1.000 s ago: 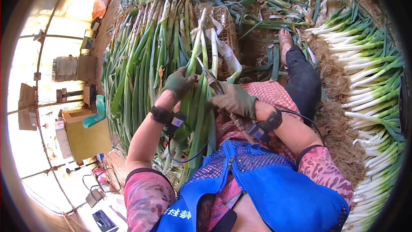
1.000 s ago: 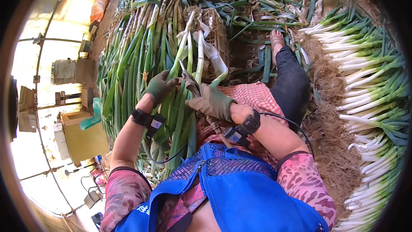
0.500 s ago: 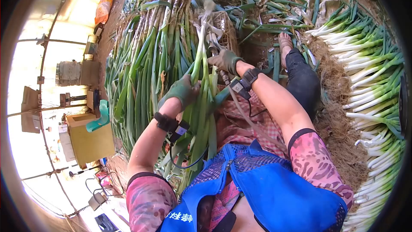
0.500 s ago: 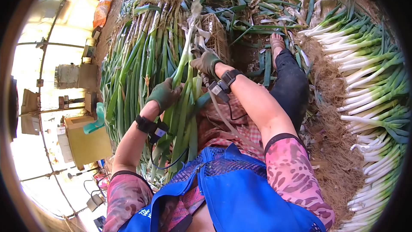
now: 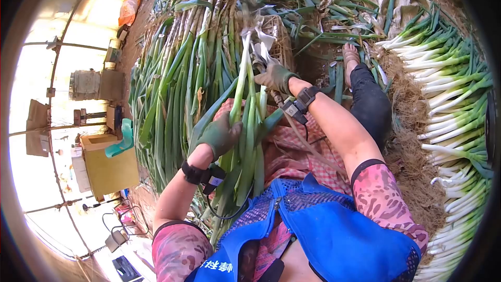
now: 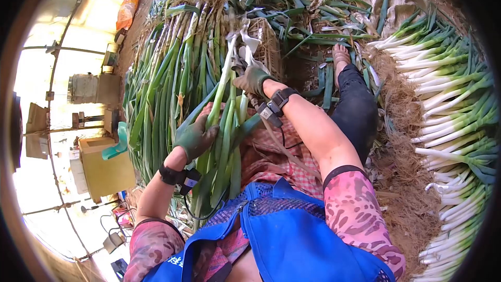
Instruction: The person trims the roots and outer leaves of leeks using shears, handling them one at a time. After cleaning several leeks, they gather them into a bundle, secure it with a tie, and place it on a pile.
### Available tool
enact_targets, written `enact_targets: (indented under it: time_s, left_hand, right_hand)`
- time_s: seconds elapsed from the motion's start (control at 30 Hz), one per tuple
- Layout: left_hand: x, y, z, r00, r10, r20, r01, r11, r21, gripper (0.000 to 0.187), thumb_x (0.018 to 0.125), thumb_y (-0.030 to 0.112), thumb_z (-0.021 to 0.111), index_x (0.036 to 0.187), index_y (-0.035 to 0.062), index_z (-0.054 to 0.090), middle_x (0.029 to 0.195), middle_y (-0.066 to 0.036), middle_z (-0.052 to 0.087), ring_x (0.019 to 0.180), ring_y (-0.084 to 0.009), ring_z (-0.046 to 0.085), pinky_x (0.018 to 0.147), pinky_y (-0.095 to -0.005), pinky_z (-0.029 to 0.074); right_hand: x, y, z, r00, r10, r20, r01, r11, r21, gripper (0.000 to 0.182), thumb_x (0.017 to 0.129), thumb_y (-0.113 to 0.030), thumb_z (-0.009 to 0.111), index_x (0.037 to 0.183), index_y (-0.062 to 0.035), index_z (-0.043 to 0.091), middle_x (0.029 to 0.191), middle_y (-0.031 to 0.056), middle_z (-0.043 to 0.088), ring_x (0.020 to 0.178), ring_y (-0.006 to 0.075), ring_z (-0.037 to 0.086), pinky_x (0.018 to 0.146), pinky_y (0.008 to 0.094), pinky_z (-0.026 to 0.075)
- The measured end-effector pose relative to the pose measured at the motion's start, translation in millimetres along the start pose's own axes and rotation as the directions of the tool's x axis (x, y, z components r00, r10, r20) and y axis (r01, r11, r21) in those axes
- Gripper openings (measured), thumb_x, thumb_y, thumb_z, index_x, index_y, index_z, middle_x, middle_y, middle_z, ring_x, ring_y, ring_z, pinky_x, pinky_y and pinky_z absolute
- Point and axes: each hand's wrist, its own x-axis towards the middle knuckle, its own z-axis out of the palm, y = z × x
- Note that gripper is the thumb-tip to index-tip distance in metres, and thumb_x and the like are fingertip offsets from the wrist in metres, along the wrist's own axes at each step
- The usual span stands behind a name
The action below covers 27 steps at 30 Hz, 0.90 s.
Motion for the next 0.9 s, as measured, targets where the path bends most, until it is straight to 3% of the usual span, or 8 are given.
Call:
enact_targets:
  time_s: [0.3, 0.37, 0.47, 0.53, 0.6, 0.67, 0.73, 0.9]
  left_hand:
    - [-27.6, 14.8, -13.9, 0.978, -0.031, 0.208, 0.009, 0.994, 0.106, 0.044, 0.09, 0.037, 0.058, 0.118, 0.0024, 0.055, 0.101, -0.026, 0.067, 0.098, -0.0445, 0.063, 0.086, -0.0504, 0.049]
    - [-8.8, 21.3, -58.9, 0.87, -0.178, 0.46, 0.138, 0.983, 0.119, 0.042, 0.093, 0.037, 0.061, 0.118, 0.0048, 0.066, 0.092, -0.01, 0.072, 0.079, -0.0178, 0.067, 0.075, -0.0344, 0.053]
    - [53.3, -60.4, -77.6, 0.971, -0.165, -0.173, 0.138, 0.977, -0.161, 0.051, 0.088, 0.039, 0.065, 0.126, 0.0053, 0.061, 0.089, -0.013, 0.072, 0.072, -0.0206, 0.066, 0.07, -0.037, 0.052]
    - [129.4, -140.3, -80.2, 0.891, -0.066, -0.45, 0.15, 0.977, 0.154, 0.075, 0.083, 0.044, 0.067, 0.141, 0.0026, 0.043, 0.114, -0.025, 0.066, 0.1, -0.0371, 0.065, 0.083, -0.045, 0.051]
    - [178.6, -140.7, -74.4, 0.914, -0.245, -0.322, 0.269, 0.963, 0.031, 0.083, 0.078, 0.048, 0.069, 0.141, 0.001, 0.043, 0.132, -0.029, 0.055, 0.122, -0.04, 0.054, 0.101, -0.0455, 0.044]
    - [194.0, -131.2, -52.3, 0.905, -0.145, -0.4, 0.334, 0.826, 0.455, 0.084, 0.077, 0.049, 0.068, 0.142, 0.0032, 0.042, 0.134, -0.029, 0.052, 0.124, -0.0394, 0.053, 0.103, -0.0463, 0.044]
    - [200.9, -108.1, -46.2, 0.716, -0.427, -0.552, 0.616, 0.758, 0.213, 0.079, 0.075, 0.046, 0.071, 0.137, 0.0031, 0.047, 0.134, -0.028, 0.052, 0.124, -0.0405, 0.053, 0.102, -0.0459, 0.046]
    - [197.6, -127.2, -79.2, 0.825, -0.362, -0.434, 0.483, 0.85, 0.209, 0.053, 0.076, 0.03, 0.068, 0.118, 0.0006, 0.054, 0.115, -0.029, 0.063, 0.11, -0.0408, 0.062, 0.092, -0.0482, 0.05]
  right_hand:
    - [-42.9, -11.1, -8.1, 0.944, 0.166, 0.284, -0.167, 0.986, -0.023, 0.043, 0.079, -0.037, 0.07, 0.088, 0.0049, 0.067, 0.067, 0.0185, 0.064, 0.057, 0.0216, 0.065, 0.053, 0.0365, 0.05]
    - [-51.3, 17.0, 20.2, 0.945, 0.015, 0.326, -0.132, 0.931, 0.34, 0.05, 0.08, -0.038, 0.069, 0.094, 0.0098, 0.063, 0.067, 0.0136, 0.065, 0.05, 0.0228, 0.062, 0.048, 0.0372, 0.052]
    - [-46.3, 55.0, 54.5, 0.995, -0.071, 0.066, 0.047, 0.95, 0.31, 0.041, 0.079, -0.038, 0.071, 0.094, 0.0002, 0.065, 0.075, 0.0091, 0.065, 0.059, 0.0202, 0.062, 0.052, 0.0357, 0.05]
    - [-38.6, 73.1, 83.4, 0.94, -0.095, -0.327, 0.144, 0.981, 0.13, 0.029, 0.078, -0.032, 0.073, 0.091, -0.0067, 0.067, 0.08, 0.0064, 0.064, 0.061, 0.0179, 0.061, 0.052, 0.033, 0.048]
    - [-57.7, 32.6, 34.5, 0.985, -0.022, 0.171, 0.047, 0.989, -0.138, 0.05, 0.067, -0.037, 0.07, 0.095, 0.0046, 0.071, 0.084, 0.0238, 0.068, 0.079, 0.0314, 0.07, 0.07, 0.0412, 0.055]
    - [-98.7, 2.8, 6.6, 0.988, 0.001, 0.154, 0.009, 0.998, -0.064, 0.055, 0.071, -0.045, 0.069, 0.091, 0.0059, 0.07, 0.077, 0.0213, 0.069, 0.07, 0.029, 0.069, 0.062, 0.0395, 0.053]
    - [-117.6, -8.8, -5.9, 0.991, 0.087, 0.105, -0.087, 0.996, -0.003, 0.054, 0.072, -0.046, 0.068, 0.09, 0.0054, 0.067, 0.09, 0.0265, 0.069, 0.084, 0.0335, 0.069, 0.073, 0.0421, 0.052]
    - [-133.7, -9.8, -20.5, 0.998, 0.048, 0.049, -0.046, 0.998, -0.053, 0.062, 0.074, -0.048, 0.068, 0.099, 0.0085, 0.062, 0.092, 0.0266, 0.068, 0.087, 0.0349, 0.068, 0.073, 0.0415, 0.052]
